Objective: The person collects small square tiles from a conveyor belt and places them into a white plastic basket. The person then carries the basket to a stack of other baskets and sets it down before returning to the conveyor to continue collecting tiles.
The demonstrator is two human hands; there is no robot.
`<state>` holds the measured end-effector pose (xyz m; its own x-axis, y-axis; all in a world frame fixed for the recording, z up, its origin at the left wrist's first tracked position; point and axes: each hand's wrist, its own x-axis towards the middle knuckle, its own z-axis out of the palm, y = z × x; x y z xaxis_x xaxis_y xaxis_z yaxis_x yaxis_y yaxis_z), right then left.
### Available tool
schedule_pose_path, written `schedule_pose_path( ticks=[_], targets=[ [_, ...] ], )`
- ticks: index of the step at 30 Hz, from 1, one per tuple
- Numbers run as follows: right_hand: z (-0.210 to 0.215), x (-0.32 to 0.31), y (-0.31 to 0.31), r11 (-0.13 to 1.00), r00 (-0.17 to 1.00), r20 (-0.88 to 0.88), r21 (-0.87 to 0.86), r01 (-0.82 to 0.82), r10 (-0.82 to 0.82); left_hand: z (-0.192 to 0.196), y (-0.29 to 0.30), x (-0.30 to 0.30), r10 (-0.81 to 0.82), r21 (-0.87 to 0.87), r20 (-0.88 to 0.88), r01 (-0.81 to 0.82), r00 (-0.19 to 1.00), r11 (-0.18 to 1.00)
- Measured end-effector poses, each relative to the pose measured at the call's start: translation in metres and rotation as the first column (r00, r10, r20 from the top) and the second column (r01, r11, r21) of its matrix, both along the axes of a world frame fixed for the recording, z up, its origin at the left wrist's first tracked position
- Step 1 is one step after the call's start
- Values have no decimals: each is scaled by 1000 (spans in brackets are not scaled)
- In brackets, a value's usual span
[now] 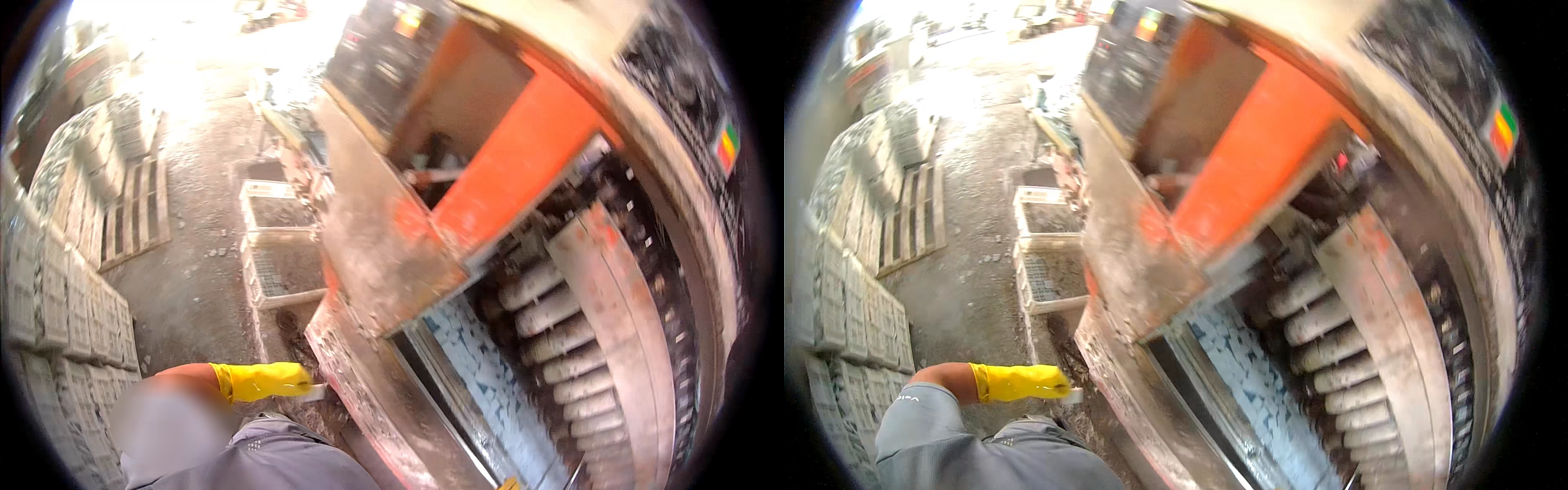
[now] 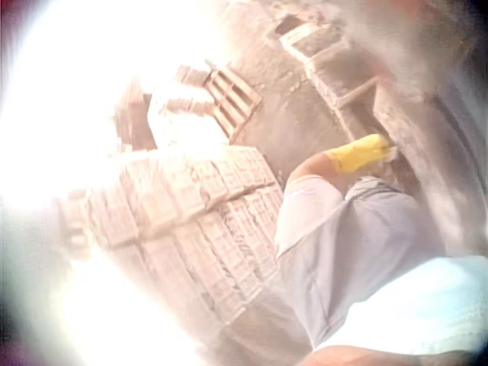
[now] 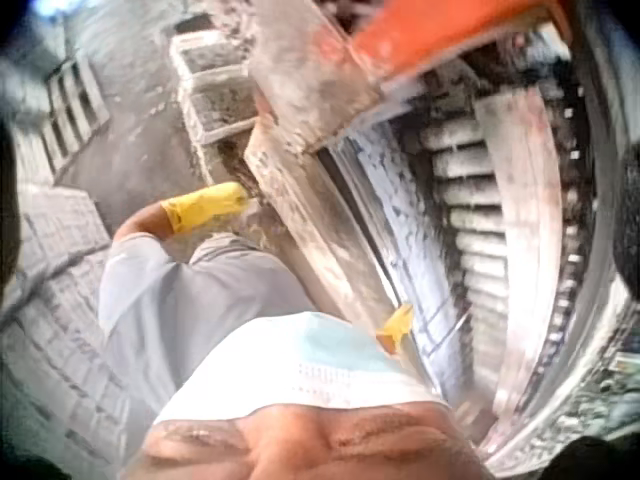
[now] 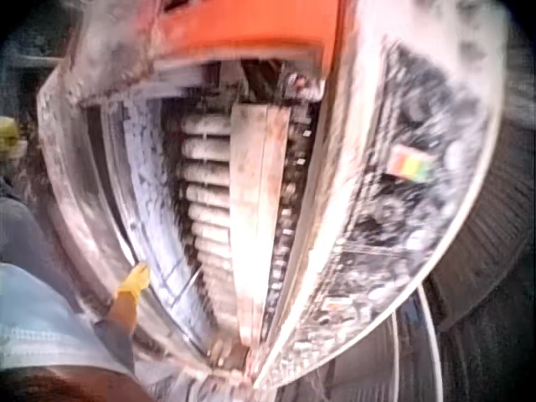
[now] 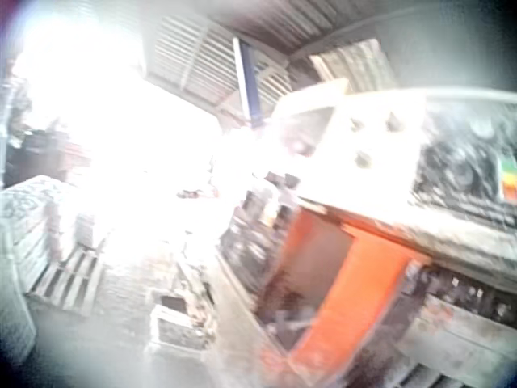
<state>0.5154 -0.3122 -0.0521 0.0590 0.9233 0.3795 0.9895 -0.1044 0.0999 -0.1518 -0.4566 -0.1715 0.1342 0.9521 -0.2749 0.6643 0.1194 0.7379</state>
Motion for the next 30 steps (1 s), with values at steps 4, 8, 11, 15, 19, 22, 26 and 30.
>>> schedule_pose_path(
  ticks=[4,8,11,15,19,22,26,30],
  targets=[
    [-9,23,12,893,956,-116,-402,203,-270,0,-84,-54,-264,-361,-375,122,889,924],
    [-22,42,7,970,994,-19,-221,104,-111,52,-44,-141,-141,-444,-217,31,966,895],
    [-36,42,13,994,998,59,-109,-11,17,61,9,-281,532,-28,365,-563,764,826],
    [17,-6,13,917,924,-252,-349,191,-288,98,63,-321,543,72,645,-750,537,657],
    [-18,24,38,971,967,-163,-170,168,-195,87,117,-190,70,-25,75,-68,995,997],
    [-20,41,55,992,984,-139,-71,102,-111,113,140,-45,-393,17,178,396,902,918],
    [-16,55,60,999,948,-317,-29,-26,15,194,171,96,-515,254,104,478,851,841],
    [-16,51,81,986,960,-235,104,-129,151,205,219,146,-250,473,-37,237,968,848]
  ],
)
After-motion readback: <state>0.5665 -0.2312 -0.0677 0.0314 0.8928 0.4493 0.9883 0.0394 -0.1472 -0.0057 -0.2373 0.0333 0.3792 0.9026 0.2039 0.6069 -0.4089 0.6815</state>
